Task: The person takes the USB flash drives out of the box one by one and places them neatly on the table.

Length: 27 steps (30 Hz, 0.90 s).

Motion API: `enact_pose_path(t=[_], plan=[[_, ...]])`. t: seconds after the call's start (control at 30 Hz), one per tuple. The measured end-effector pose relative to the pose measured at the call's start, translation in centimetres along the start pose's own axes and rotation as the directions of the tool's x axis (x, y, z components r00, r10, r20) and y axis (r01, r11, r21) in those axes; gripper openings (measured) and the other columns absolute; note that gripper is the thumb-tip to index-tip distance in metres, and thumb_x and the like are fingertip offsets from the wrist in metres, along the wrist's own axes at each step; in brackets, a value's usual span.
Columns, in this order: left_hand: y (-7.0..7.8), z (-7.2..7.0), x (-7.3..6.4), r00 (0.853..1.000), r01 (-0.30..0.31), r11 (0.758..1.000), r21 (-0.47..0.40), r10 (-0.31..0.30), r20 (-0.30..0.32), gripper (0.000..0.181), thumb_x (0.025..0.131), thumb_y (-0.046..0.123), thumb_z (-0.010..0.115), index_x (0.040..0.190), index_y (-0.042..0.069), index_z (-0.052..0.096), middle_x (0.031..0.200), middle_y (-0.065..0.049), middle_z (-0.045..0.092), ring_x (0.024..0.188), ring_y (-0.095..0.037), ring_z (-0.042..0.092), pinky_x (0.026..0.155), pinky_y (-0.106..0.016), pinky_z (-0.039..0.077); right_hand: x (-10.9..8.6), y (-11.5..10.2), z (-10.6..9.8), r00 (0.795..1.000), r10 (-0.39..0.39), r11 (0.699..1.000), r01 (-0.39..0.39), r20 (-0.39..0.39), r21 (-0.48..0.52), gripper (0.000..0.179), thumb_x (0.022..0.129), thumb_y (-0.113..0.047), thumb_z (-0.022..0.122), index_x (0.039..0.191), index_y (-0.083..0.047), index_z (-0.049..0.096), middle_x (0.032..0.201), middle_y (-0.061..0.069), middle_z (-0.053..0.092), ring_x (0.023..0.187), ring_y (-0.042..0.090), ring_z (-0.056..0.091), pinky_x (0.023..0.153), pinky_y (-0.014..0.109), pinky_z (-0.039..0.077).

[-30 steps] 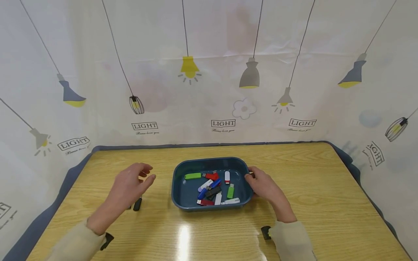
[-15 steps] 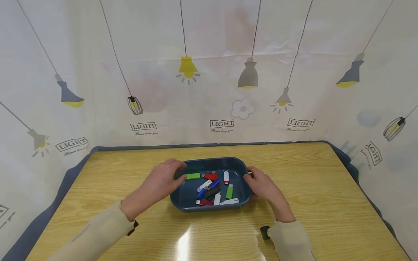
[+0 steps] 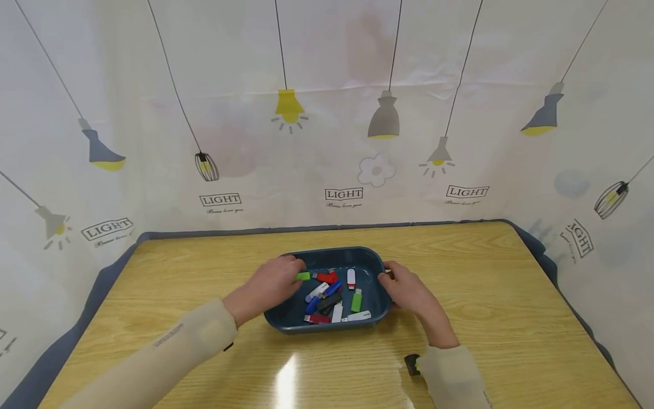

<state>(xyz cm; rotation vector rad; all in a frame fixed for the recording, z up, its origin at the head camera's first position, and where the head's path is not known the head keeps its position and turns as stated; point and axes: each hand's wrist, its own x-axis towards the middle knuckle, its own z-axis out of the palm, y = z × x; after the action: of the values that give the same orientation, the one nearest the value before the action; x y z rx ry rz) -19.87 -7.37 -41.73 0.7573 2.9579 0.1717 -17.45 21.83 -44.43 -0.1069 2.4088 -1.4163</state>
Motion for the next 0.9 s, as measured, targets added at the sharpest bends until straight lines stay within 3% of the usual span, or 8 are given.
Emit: enact_pose_path(t=[0.6, 0.9], plan=[[0.1, 2.0, 1.4, 0.994, -0.075, 0.986, 0.151, 0.063, 0.086, 0.018, 0.103, 0.011, 0.066, 0.117, 0.006, 0.074, 0.106, -0.012, 0.072, 0.094, -0.022, 0.068, 0.087, -0.038, 0.06, -0.1, -0.2, 0.1, 1.0, 0.007, 1.0, -0.007, -0.005, -0.006, 0.049, 0.111, -0.016, 0.042, 0.15, 0.013, 0.037, 0.135, 0.034, 0.054, 0.101, 0.035, 0.067, 0.074, 0.045, 0.063], [0.0, 2.2, 1.4, 0.993, -0.084, 0.988, 0.126, 0.072, 0.097, 0.016, 0.102, 0.01, 0.067, 0.115, 0.007, 0.075, 0.104, -0.012, 0.07, 0.09, -0.021, 0.066, 0.086, -0.037, 0.06, 0.1, -0.1, 0.1, 1.0, 0.004, 1.0, -0.004, -0.01, -0.023, 0.049, 0.111, -0.016, 0.042, 0.15, 0.013, 0.037, 0.133, 0.034, 0.055, 0.101, 0.035, 0.067, 0.074, 0.045, 0.063]])
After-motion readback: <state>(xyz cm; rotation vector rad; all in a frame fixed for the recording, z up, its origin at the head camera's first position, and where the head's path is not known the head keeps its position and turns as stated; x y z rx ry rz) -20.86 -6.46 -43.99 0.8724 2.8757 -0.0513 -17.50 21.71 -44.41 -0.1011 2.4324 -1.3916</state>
